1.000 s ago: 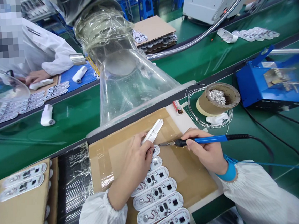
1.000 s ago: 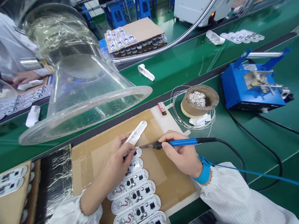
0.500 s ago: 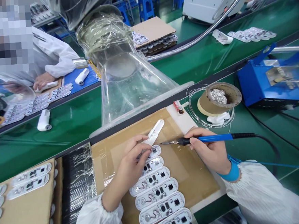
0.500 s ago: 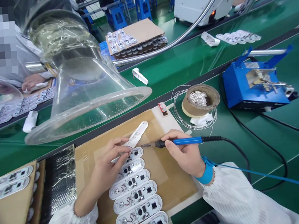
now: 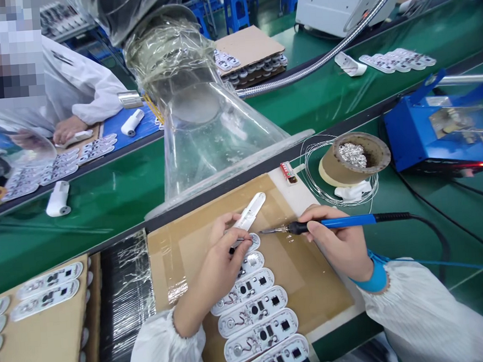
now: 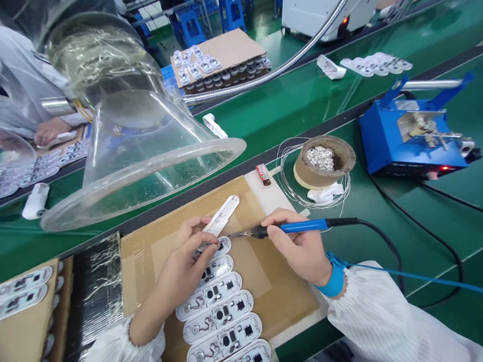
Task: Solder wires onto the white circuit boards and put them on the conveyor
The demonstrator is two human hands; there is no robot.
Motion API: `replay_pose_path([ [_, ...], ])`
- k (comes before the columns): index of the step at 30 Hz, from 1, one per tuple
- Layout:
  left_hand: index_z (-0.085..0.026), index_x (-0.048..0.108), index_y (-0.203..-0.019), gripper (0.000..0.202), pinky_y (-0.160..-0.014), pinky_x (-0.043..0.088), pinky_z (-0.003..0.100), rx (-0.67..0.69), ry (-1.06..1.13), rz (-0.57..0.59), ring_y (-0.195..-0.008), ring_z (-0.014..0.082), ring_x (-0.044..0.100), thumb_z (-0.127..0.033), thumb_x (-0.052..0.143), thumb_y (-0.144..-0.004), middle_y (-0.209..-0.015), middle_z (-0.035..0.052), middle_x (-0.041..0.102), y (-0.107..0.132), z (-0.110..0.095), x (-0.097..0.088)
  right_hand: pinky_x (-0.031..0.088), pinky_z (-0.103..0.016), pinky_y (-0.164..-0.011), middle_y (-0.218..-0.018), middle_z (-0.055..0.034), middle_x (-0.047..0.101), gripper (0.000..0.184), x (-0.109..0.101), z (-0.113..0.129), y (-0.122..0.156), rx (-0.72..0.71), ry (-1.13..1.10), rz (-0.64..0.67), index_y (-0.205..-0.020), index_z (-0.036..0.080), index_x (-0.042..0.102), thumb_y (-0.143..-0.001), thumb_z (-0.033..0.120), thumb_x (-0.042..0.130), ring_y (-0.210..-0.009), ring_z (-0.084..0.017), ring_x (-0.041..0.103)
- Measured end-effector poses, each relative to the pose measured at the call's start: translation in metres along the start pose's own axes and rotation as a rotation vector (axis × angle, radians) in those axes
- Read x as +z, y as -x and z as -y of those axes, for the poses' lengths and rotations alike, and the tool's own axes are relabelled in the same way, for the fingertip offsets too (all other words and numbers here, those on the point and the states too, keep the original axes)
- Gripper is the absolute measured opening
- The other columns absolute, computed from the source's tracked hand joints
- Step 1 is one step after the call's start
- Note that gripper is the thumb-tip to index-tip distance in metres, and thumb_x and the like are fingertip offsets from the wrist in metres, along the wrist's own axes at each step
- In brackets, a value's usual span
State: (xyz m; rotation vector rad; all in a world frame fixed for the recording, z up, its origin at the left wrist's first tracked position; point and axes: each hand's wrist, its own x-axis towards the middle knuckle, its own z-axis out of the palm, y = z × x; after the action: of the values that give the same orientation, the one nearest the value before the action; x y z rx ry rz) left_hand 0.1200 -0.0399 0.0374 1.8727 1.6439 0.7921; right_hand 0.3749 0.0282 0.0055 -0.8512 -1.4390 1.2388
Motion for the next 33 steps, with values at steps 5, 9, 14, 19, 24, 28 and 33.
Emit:
replay_pose_path([
  [5,-0.026,0.065,-0.100,0.012,-0.108,0.051,0.049,-0.001,-0.068,-0.005,-0.129,0.0260,0.058,-0.020,0.055,-0.104,-0.140,0.0075,0.051,0.003,0.001,0.006,0.050,-0.026,-0.061,-0.081,0.0008,0.069,0.017,-0.001,0.000,0.001,0.007,0.011,0.005,-0.097,0.026,0.076,-0.097,0.015,0.064,-0.065,-0.014,0.063],
  [9,-0.024,0.058,-0.098,0.011,-0.106,0.051,0.049,0.037,-0.126,-0.001,-0.130,0.0268,0.056,-0.015,0.052,-0.103,-0.141,0.0099,0.050,0.004,0.001,0.012,0.046,-0.025,-0.055,-0.079,0.0022,0.068,0.017,0.000,0.002,0.003,0.014,0.056,0.013,-0.095,0.027,0.076,-0.097,0.015,0.064,-0.060,-0.012,0.059],
  [14,-0.023,0.055,-0.096,0.011,-0.106,0.050,0.051,0.050,-0.188,-0.023,-0.133,0.0290,0.054,-0.013,0.053,-0.101,-0.144,0.0116,0.047,0.005,0.003,0.018,0.049,-0.024,-0.060,-0.078,0.0025,0.069,0.015,0.002,0.003,0.005,0.020,0.075,0.033,-0.095,0.026,0.076,-0.096,0.015,0.065,-0.064,-0.012,0.061],
  [19,-0.023,0.054,-0.096,0.012,-0.106,0.050,0.053,0.051,-0.194,-0.049,-0.131,0.0298,0.054,-0.012,0.053,-0.101,-0.144,0.0118,0.047,0.005,0.004,0.021,0.048,-0.023,-0.058,-0.078,0.0021,0.068,0.013,0.004,0.003,0.005,0.037,0.078,0.061,-0.096,0.025,0.075,-0.097,0.017,0.066,-0.063,-0.013,0.060],
  [24,-0.023,0.054,-0.096,0.012,-0.105,0.050,0.052,0.062,-0.190,-0.065,-0.131,0.0295,0.055,-0.012,0.053,-0.101,-0.143,0.0119,0.048,0.005,0.005,0.021,0.045,-0.024,-0.055,-0.079,0.0013,0.069,0.013,0.005,0.004,0.005,0.036,0.078,0.074,-0.096,0.025,0.075,-0.097,0.017,0.065,-0.060,-0.012,0.058],
  [28,-0.023,0.053,-0.095,0.013,-0.104,0.051,0.050,0.068,-0.211,-0.067,-0.130,0.0293,0.056,-0.011,0.053,-0.101,-0.142,0.0119,0.050,0.005,0.006,0.022,0.045,-0.024,-0.055,-0.080,0.0013,0.069,0.013,0.006,0.002,0.005,0.040,0.087,0.082,-0.097,0.025,0.075,-0.097,0.016,0.065,-0.061,-0.013,0.057],
  [33,-0.023,0.053,-0.095,0.014,-0.102,0.051,0.048,0.080,-0.214,-0.091,-0.129,0.0281,0.057,-0.011,0.054,-0.100,-0.140,0.0108,0.052,0.004,0.009,0.024,0.047,-0.024,-0.057,-0.080,0.0017,0.069,0.014,0.006,0.002,0.005,0.042,0.083,0.093,-0.098,0.025,0.075,-0.097,0.016,0.065,-0.063,-0.012,0.059],
])
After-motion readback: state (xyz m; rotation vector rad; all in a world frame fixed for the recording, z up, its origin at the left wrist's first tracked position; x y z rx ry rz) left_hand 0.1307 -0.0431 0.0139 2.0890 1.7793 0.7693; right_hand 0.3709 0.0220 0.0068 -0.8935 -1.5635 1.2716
